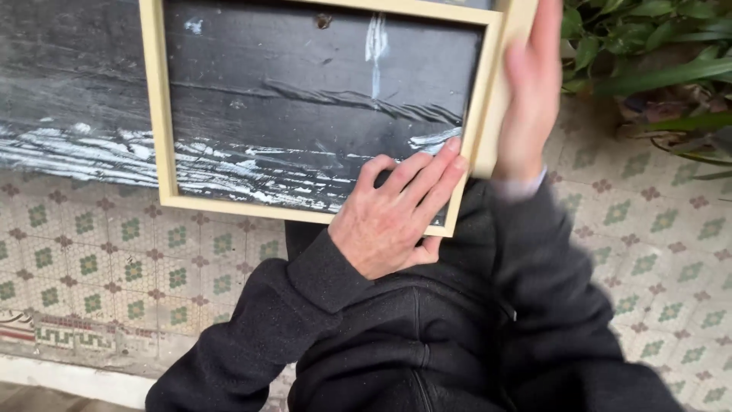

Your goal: Sanding the edges and corners of a wooden frame with a sanding block.

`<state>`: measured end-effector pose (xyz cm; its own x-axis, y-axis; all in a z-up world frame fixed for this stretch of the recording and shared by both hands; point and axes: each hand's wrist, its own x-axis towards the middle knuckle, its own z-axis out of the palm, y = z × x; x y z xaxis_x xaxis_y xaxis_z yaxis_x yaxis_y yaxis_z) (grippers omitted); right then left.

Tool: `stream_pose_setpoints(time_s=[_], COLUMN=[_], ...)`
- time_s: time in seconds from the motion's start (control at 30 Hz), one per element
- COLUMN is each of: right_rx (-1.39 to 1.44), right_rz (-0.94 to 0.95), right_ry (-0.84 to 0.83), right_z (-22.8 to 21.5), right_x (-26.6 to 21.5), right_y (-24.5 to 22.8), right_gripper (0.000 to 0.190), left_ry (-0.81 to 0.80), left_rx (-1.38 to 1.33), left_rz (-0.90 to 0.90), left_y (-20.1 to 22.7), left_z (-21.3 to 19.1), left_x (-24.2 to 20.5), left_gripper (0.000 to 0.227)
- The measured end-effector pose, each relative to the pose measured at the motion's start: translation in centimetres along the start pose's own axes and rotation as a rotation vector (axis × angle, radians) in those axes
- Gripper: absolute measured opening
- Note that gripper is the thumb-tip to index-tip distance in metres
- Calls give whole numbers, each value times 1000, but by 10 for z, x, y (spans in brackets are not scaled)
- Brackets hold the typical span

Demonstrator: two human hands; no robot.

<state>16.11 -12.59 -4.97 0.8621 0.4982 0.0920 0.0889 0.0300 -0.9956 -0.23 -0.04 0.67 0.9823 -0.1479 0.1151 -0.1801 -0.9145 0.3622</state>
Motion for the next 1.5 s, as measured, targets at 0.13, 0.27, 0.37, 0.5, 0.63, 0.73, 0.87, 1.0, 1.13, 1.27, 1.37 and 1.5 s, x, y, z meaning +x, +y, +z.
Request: stream_pose_setpoints(time_s=[0.13, 0.27, 0.37, 0.5, 0.63, 0.73, 0.87, 1.0, 1.13, 1.27, 1.37, 1.5], right_rx=[-290, -5, 68, -236, 10, 170, 247, 236, 245, 284, 310, 272], right_rz=[212, 187, 143, 62, 210, 224, -49, 170, 141, -41, 1, 127], right_ry=[61, 24, 54, 51, -13, 37, 33, -101, -109, -19, -31, -80], right_z=[20, 18, 7, 12, 8, 5, -2, -2, 1, -7, -4, -1], right_x=[-97, -68, 26, -24, -119, -59, 21, -100, -106, 21, -22, -167], right_y=[-51, -34, -23, -33, -35, 0, 32, -48, -23, -3, -33, -18], right_gripper=[76, 81, 76, 75, 81, 80, 58, 72, 72, 63, 66, 65], left_ry=[30, 33, -13, 3, -3, -37, -138, -77, -87, -114, -117, -95], left_rx=[9, -2, 6, -7, -29, 25, 23, 100, 97, 101, 104, 81], left_rz=[-3, 3, 16, -1, 13, 53, 22, 11, 11, 15, -11, 10], left_y=[-7, -8, -1, 3, -2, 0, 10, 2, 3, 5, 11, 2], left_z=[6, 4, -2, -4, -2, -4, -5, 0, 2, 3, -6, -1], left_x=[5, 5, 7, 9, 13, 17, 13, 25, 18, 24, 17, 26], left_gripper=[92, 91, 91, 88, 86, 85, 90, 93, 85, 80, 79, 82])
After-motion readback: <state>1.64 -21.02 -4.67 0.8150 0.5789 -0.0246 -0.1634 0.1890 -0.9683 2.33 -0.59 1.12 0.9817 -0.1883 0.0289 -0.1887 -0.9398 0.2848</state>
